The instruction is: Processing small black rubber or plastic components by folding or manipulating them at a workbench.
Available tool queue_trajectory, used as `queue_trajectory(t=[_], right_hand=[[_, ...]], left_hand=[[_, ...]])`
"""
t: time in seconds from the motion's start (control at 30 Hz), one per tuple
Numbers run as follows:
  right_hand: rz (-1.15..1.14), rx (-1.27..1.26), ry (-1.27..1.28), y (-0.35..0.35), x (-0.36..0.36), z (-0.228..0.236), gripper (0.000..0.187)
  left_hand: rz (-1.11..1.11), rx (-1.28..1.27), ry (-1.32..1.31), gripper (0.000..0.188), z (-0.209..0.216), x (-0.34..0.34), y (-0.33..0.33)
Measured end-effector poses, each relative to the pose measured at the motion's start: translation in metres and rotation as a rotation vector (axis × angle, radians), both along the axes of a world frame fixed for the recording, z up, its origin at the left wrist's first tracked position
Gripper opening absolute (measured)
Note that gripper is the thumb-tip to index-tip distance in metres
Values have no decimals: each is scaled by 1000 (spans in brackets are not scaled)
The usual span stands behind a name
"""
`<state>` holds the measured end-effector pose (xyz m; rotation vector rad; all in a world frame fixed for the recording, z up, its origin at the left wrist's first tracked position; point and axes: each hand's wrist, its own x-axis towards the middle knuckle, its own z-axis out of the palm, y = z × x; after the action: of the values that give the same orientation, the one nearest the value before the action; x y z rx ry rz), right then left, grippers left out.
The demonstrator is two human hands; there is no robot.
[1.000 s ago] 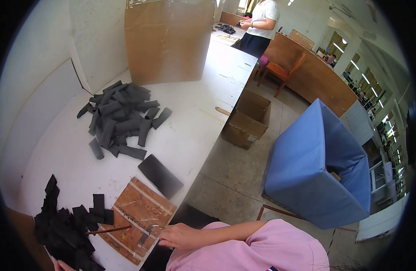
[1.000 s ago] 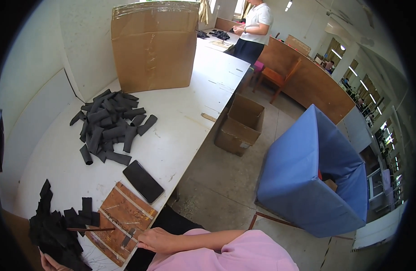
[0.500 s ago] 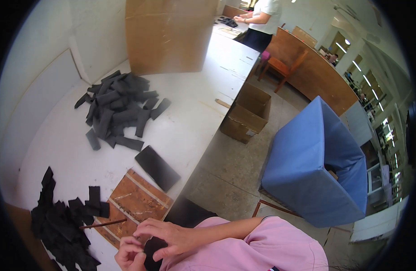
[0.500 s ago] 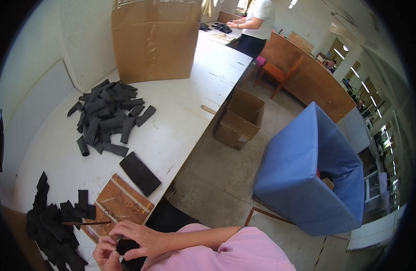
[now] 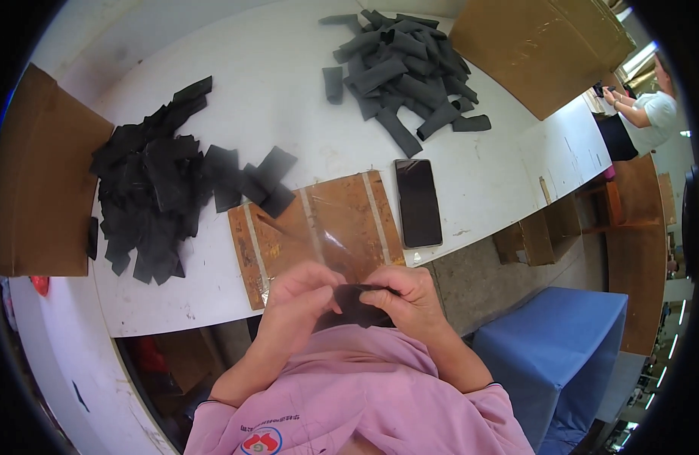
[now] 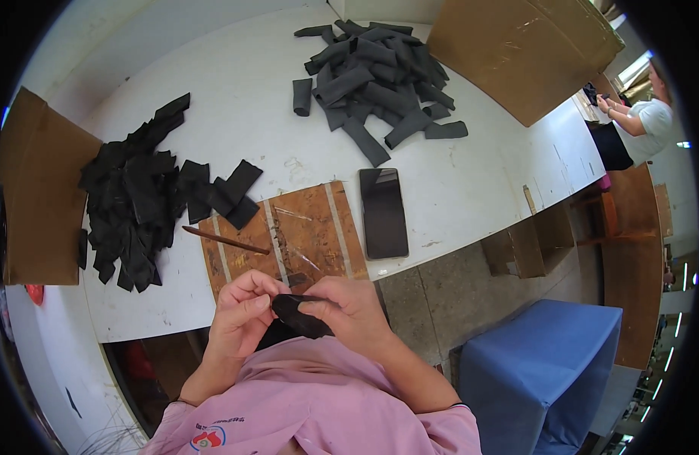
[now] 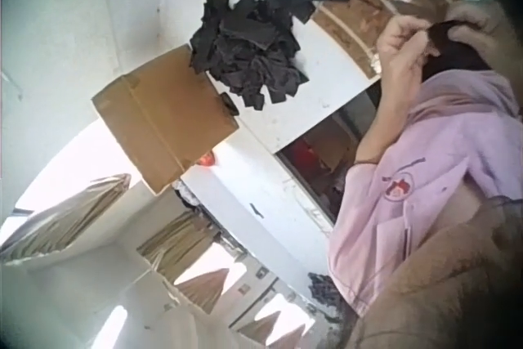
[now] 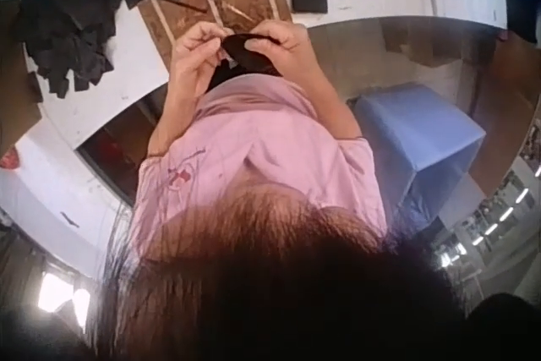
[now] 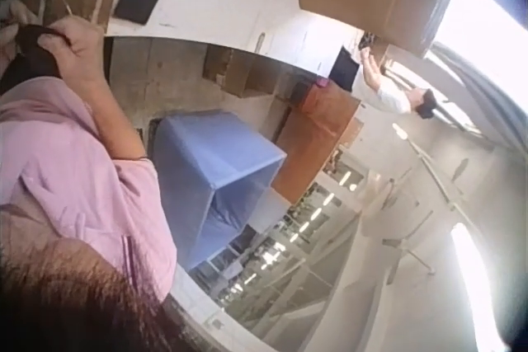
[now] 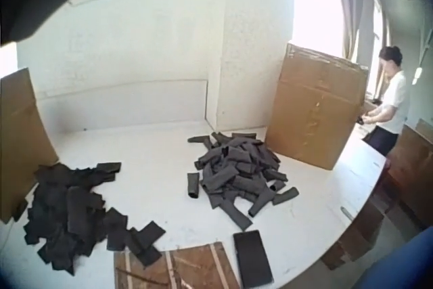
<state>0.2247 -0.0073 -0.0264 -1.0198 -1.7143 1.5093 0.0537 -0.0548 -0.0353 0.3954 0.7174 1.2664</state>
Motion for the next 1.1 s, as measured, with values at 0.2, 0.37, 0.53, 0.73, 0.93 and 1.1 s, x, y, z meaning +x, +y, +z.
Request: queue_trajectory(t=[0.2,0.37,0.53,0.73,0.93,1.1], right_hand=[[202,16,-129,8,-1,0,15],[343,12,-147,14,-1,-4,16],[434,-14,-203,19,-5,-4,19],[594,-43,-179,19,-14,-4,11],[-368,987,-455,8,-30,-16,23],[-7,372,44,-11,-42,-2,30]], left_hand=[[-128,15,269,22,11,-20,7],[-372,97,614,15,23,-28,12],[-484,142,766,12,26,-32,14],[-494,72,664,7,3,-36,6],[1,-34,457,8,-3,-39,-14],[189,-22,556,6,3,-18,-18]])
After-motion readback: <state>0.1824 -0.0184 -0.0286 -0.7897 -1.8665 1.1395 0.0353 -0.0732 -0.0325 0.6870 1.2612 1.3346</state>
